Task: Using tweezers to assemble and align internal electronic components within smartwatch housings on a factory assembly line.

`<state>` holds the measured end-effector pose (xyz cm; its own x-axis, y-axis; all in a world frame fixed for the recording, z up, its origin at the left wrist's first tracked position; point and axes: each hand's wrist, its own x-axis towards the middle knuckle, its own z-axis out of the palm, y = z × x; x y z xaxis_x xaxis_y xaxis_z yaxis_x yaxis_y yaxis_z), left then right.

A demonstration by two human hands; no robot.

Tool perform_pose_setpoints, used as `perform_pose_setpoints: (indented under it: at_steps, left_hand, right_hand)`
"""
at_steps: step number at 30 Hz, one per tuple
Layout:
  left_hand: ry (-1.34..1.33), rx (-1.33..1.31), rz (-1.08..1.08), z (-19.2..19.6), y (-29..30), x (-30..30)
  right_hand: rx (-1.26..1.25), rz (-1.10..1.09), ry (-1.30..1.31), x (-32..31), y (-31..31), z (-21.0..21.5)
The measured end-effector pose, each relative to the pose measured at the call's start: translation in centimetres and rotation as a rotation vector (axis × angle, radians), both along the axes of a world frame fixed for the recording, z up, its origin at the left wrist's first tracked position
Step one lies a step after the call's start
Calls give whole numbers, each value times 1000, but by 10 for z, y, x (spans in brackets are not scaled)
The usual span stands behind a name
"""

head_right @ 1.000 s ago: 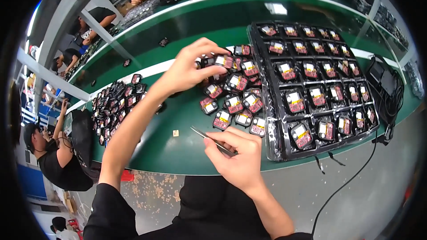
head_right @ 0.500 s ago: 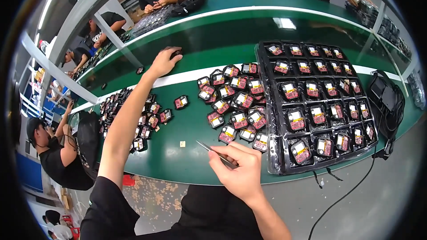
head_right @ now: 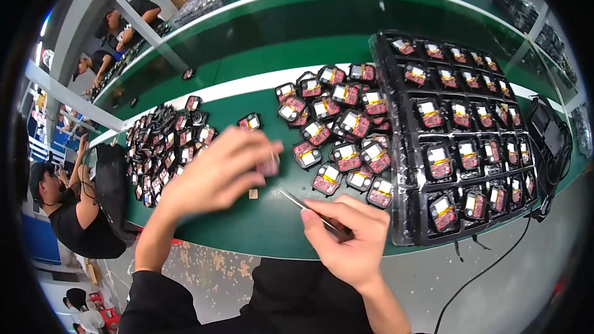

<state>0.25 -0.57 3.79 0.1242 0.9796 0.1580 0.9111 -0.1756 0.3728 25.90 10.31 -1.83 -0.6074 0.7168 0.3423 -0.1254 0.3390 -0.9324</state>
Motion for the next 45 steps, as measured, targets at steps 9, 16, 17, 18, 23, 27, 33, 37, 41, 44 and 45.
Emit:
perform_pose_setpoints:
  at_steps: [9,16,17,18,23,27,33,37,41,44,45]
  left_hand:
    - [-160,-10,-36,-31,-21,7]
    - [-344,-13,-20,-37,-24,0]
    - [-351,-32,-6,-36,-24,1]
    - [-358,-50,6,-35,-24,2]
    - [-352,21,-28,-46,-23,-1]
    - [-347,25,-32,-46,-23,-1]
    - [-341,28,-42,-46,-22,-1]
    - [-329,32,-44,-47,-23,-4]
    - [-351,-18,29,-44,-25,-1]
    - [-344,2,14,-44,-25,-2]
    - [-319,5,-11,-44,-24,-3]
  right_hand:
    - [17,2,-57,-3,0,0]
    - [68,28,-128,-7,0,0]
    - [71,27,-141,-7,-1,0]
    - [62,35,-154,-7,-1,0]
    - [206,48,-234,-13,-3,1]
    - [245,60,-236,-15,-2,-2]
    - [210,59,-299,-17,-4,2]
    - [199,71,-330,-15,-3,2]
    - [291,27,-295,-12,-7,3]
    - [356,8,-285,-13,-10,-1]
    - [392,3,-264,-14,-10,-2]
